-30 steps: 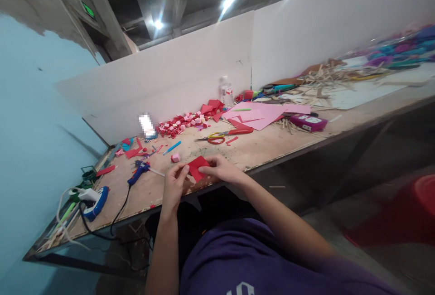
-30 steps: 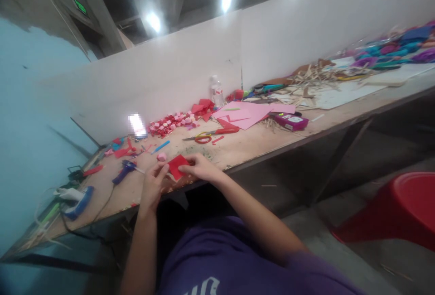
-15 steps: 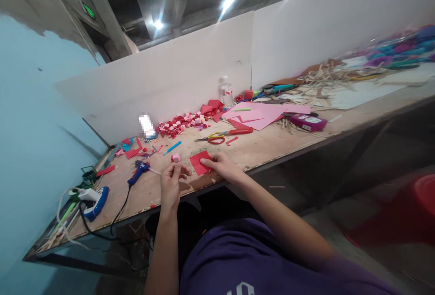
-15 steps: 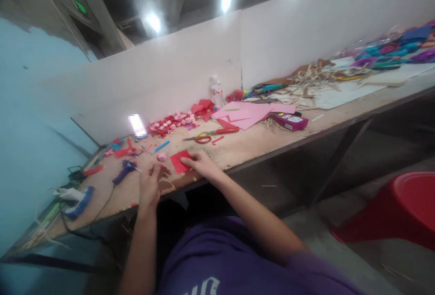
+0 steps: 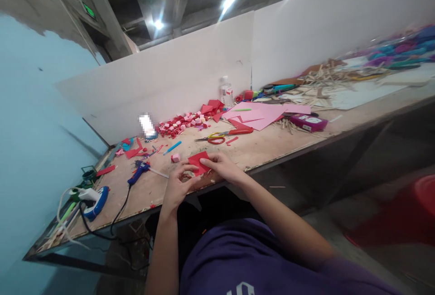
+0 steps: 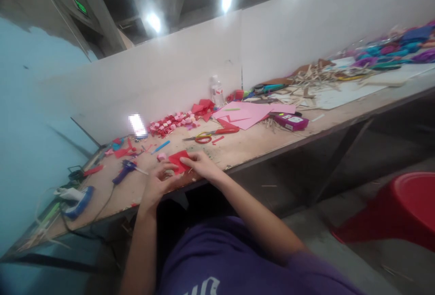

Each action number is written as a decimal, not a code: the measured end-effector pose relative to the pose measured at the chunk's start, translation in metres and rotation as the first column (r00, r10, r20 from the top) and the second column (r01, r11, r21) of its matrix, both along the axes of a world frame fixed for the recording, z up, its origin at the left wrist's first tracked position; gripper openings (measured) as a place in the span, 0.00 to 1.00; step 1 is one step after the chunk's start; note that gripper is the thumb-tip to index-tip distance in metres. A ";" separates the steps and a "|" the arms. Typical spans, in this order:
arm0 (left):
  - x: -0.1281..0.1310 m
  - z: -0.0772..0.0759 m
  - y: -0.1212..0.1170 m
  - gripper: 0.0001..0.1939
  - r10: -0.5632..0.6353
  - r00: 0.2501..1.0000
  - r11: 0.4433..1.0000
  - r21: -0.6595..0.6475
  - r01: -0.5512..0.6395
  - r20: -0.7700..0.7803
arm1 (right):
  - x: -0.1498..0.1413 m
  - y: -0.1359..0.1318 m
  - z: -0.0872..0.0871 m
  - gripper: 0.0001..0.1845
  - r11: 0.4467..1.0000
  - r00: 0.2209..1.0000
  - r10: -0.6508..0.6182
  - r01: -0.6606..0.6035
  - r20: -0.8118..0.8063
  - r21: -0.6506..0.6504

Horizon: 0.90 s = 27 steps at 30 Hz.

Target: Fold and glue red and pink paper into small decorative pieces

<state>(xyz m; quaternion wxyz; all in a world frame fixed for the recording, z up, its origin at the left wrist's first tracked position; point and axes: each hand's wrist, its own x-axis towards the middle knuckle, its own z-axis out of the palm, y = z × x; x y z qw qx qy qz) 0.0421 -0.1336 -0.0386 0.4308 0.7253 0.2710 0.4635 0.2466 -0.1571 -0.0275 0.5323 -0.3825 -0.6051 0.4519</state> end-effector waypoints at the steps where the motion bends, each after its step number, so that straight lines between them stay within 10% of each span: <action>1: 0.000 0.000 0.000 0.11 -0.001 1.000 1.000 -0.008 0.001 -0.003 | 0.000 0.000 0.000 0.28 1.000 1.000 0.012 -0.012 0.001 -0.007; 27: 0.002 0.000 0.001 0.18 0.098 0.988 0.984 -0.159 -0.079 0.117 | 0.001 -0.002 -0.005 0.19 0.994 0.988 0.100 -0.095 0.116 -0.047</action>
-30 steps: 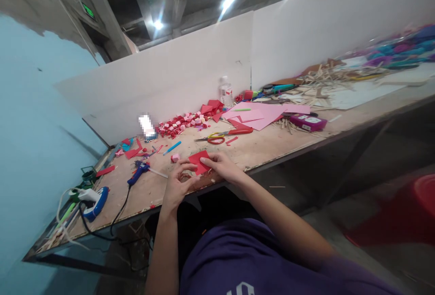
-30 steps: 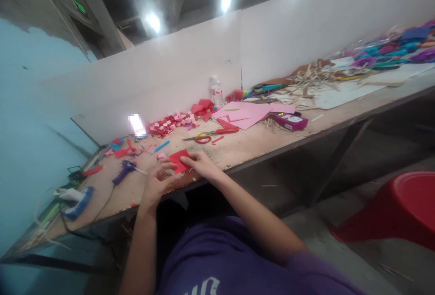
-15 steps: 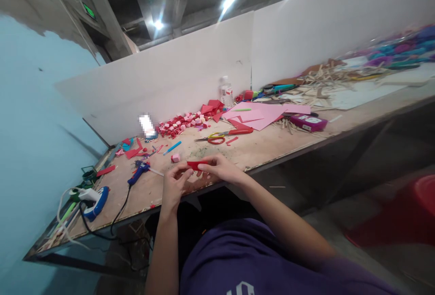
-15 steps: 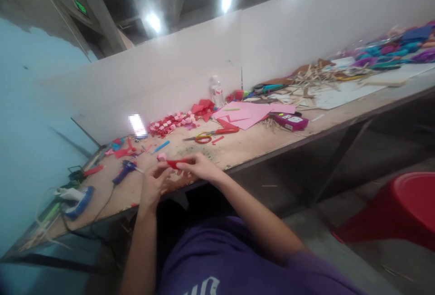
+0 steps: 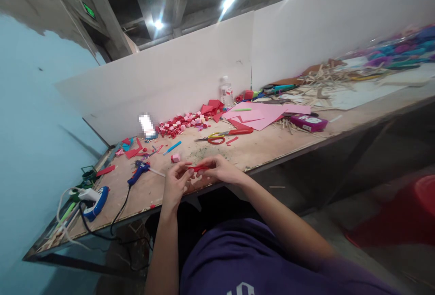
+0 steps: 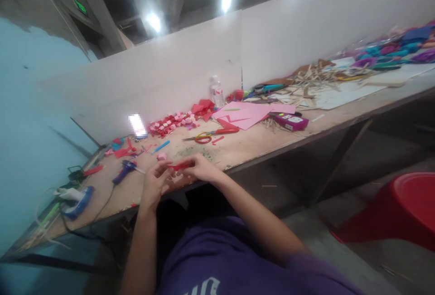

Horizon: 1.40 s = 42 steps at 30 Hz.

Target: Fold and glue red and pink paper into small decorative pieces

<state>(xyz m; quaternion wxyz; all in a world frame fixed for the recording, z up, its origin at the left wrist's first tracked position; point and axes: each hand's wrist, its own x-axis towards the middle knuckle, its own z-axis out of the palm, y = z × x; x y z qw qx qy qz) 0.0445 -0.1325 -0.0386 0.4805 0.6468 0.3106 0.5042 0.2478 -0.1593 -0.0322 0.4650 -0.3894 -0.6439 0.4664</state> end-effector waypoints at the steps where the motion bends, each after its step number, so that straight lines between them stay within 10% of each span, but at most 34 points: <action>1: 0.000 -0.001 0.000 0.17 0.000 1.000 1.000 -0.002 0.000 -0.014 | 0.000 0.001 -0.001 0.19 1.000 1.000 -0.008 0.008 0.000 0.005; 42: 0.005 0.006 -0.007 0.19 0.037 0.989 0.999 0.003 -0.037 -0.146 | -0.002 -0.003 0.007 0.16 0.996 0.995 -0.084 0.083 0.049 0.011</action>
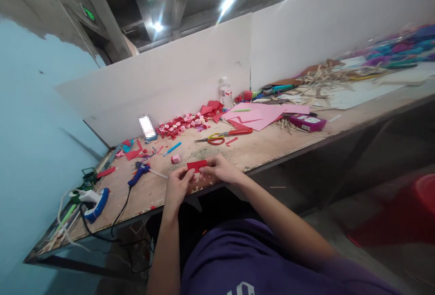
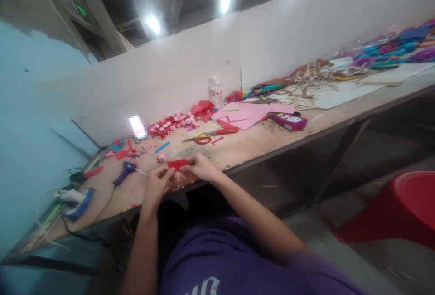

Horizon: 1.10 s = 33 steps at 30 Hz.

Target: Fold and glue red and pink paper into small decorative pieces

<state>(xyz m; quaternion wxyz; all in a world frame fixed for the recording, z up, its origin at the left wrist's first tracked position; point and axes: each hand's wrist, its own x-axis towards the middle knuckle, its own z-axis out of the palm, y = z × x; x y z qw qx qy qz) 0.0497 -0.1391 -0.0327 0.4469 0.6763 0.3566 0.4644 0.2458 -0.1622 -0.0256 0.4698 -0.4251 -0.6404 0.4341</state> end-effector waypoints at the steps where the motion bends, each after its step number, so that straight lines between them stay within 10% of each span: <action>1: 0.000 0.000 0.001 0.19 -0.015 1.000 1.000 -0.006 0.015 -0.007 | 0.000 0.000 0.000 0.16 1.000 1.000 0.008 -0.008 -0.006 -0.001; 33: -0.002 -0.007 0.006 0.15 -0.005 1.000 1.000 0.011 0.005 0.008 | 0.000 0.000 -0.001 0.13 0.999 0.999 0.047 -0.047 -0.021 -0.025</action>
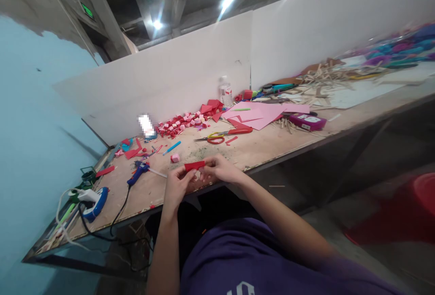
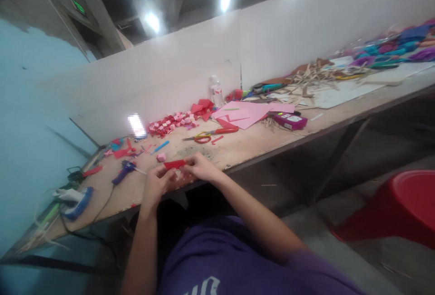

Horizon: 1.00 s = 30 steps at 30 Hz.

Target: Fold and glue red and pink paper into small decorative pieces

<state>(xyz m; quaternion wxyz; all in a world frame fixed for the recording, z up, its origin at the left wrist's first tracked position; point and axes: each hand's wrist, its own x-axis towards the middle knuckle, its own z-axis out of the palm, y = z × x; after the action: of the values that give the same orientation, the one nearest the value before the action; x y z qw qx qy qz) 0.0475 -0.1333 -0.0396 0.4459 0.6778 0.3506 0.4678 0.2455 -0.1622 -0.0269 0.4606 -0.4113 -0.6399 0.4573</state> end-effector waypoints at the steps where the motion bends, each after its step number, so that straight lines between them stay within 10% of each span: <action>1: 0.000 -0.001 0.000 0.16 -0.009 1.000 1.000 -0.011 0.009 -0.003 | 0.000 0.000 0.000 0.13 1.000 1.000 0.005 -0.005 -0.002 -0.007; 30: -0.001 0.001 -0.003 0.20 -0.052 0.991 0.997 -0.054 0.059 0.125 | 0.000 0.001 0.000 0.18 0.996 0.997 -0.071 0.069 0.033 0.057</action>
<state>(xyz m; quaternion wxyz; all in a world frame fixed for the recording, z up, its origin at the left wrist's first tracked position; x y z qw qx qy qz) 0.0469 -0.1364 -0.0384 0.4990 0.6439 0.3168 0.4858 0.2458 -0.1607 -0.0274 0.4763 -0.4283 -0.6457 0.4157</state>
